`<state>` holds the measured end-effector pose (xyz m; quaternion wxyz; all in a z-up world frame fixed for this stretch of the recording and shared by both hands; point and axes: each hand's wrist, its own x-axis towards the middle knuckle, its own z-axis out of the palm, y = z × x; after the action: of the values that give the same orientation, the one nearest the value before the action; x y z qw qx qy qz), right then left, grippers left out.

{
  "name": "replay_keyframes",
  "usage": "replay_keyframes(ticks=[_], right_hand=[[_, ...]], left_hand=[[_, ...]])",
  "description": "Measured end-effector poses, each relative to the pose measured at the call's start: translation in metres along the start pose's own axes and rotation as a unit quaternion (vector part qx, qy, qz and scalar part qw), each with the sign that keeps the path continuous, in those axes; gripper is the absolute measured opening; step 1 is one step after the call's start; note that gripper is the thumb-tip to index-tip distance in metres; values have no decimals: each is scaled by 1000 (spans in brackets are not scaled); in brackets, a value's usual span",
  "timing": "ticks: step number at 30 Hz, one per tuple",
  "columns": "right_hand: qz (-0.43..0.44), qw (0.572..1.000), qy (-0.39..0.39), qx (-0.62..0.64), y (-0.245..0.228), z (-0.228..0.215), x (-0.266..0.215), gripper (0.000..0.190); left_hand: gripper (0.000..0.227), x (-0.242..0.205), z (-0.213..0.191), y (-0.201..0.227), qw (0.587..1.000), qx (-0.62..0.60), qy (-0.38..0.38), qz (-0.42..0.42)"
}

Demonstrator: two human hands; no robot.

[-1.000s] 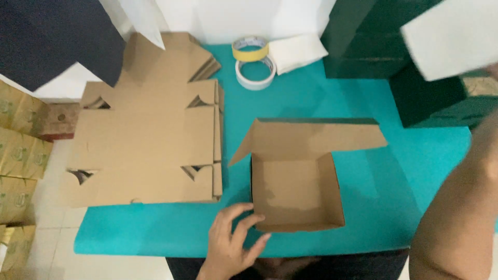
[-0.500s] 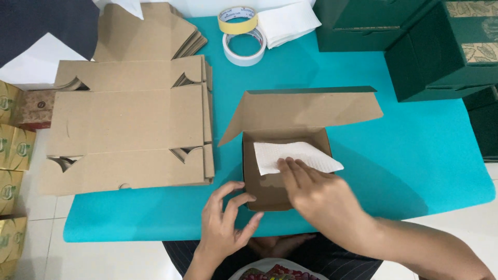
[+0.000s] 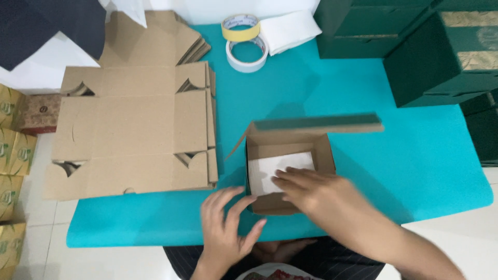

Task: The person assembles a flat cardboard sheet into a box by folding the sides and tucking the flaps. They then place a white rectangular item inside the box and close the lid.

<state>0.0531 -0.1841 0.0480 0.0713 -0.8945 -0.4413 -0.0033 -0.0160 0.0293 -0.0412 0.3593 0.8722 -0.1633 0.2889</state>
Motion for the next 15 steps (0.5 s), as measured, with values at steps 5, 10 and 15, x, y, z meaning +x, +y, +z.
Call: replay_keyframes(ticks=[5,10,15], right_hand=[[222,912,323,122,7,-48,-32,11],[247,914,321,7,39,-20,-33,45],[265,877,401,23,27,-2,-38,28]], left_hand=[[35,25,-20,18,985,9,165,-55],[54,76,-11,15,994,75,69,-45],[41,81,-1,12,992,75,99,-29]])
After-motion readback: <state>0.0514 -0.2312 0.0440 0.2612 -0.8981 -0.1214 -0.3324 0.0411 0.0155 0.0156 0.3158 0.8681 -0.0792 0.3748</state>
